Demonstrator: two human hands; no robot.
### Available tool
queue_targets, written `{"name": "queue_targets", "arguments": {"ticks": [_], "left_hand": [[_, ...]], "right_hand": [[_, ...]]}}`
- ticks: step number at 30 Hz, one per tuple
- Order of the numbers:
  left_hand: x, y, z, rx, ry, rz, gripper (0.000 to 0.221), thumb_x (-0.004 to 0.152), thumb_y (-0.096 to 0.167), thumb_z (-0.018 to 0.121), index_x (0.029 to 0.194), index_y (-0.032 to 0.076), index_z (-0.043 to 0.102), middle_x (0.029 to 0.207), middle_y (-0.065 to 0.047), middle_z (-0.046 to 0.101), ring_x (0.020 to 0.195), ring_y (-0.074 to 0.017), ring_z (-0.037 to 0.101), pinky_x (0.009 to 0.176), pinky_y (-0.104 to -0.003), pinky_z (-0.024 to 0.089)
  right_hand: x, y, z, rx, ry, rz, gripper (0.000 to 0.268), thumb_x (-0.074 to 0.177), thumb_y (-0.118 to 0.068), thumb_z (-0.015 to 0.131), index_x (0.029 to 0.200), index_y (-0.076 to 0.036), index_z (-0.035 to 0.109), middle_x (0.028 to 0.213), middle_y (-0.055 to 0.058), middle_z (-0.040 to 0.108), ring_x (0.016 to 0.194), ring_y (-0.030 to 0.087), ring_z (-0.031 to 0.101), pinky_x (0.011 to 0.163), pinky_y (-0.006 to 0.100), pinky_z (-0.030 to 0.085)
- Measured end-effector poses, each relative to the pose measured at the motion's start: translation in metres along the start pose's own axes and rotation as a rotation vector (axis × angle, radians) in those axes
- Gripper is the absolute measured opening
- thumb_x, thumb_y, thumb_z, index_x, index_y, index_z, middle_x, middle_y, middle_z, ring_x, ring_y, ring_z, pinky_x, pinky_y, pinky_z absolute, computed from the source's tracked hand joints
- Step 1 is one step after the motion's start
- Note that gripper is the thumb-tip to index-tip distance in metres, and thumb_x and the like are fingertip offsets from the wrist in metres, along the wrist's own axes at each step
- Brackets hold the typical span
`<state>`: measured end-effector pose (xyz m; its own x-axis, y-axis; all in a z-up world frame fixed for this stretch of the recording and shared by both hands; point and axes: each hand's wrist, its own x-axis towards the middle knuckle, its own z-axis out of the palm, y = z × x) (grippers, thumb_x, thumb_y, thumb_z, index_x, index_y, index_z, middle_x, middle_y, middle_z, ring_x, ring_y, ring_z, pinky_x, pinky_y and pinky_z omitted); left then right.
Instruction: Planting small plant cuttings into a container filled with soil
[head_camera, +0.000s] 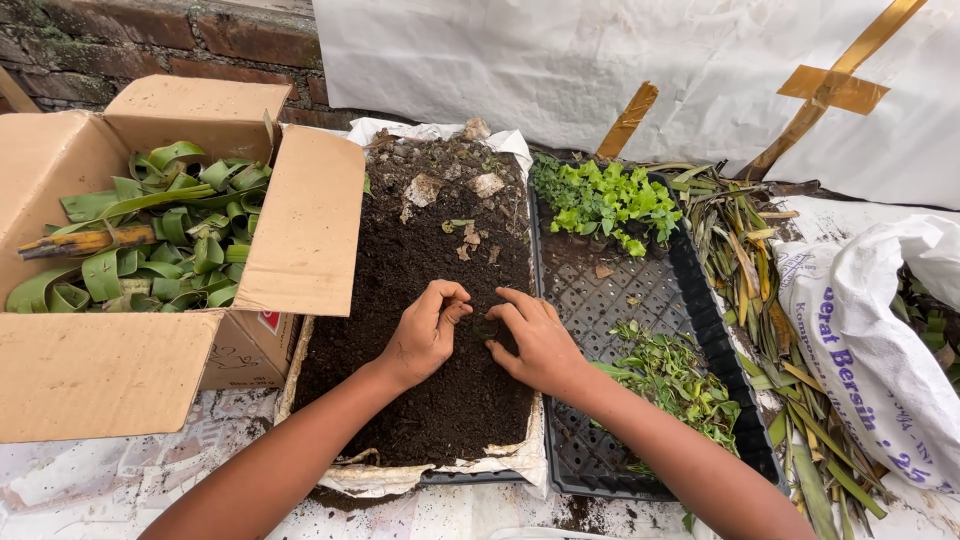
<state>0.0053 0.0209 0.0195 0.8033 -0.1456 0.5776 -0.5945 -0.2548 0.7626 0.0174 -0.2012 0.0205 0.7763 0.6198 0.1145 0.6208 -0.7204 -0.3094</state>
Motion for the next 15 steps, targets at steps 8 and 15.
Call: {"name": "queue_targets", "arguments": {"ticks": [8,15], "left_hand": [[0.004,0.002,-0.006,0.259,0.19,0.125,0.01,0.102,0.0,0.057,0.104,0.009,0.056,0.087,-0.003,0.057,0.079,-0.0224,0.063,0.074,-0.036,0.057],[0.002,-0.003,-0.002,0.433,0.046,0.091,0.017,0.097,0.012,0.067,0.113,0.015,0.062,0.097,0.003,0.062,0.095,-0.0161,0.067,0.085,-0.032,0.052]], "right_hand": [[0.004,0.011,0.007,-0.089,-0.038,-0.022,0.03,0.104,-0.032,0.067,0.13,-0.019,0.059,0.155,0.013,0.046,0.148,0.045,0.049,0.12,0.068,0.04],[0.006,0.011,-0.001,-0.067,-0.08,-0.067,0.031,0.106,-0.031,0.064,0.133,-0.017,0.062,0.154,0.014,0.048,0.149,0.046,0.047,0.121,0.066,0.038]]}}
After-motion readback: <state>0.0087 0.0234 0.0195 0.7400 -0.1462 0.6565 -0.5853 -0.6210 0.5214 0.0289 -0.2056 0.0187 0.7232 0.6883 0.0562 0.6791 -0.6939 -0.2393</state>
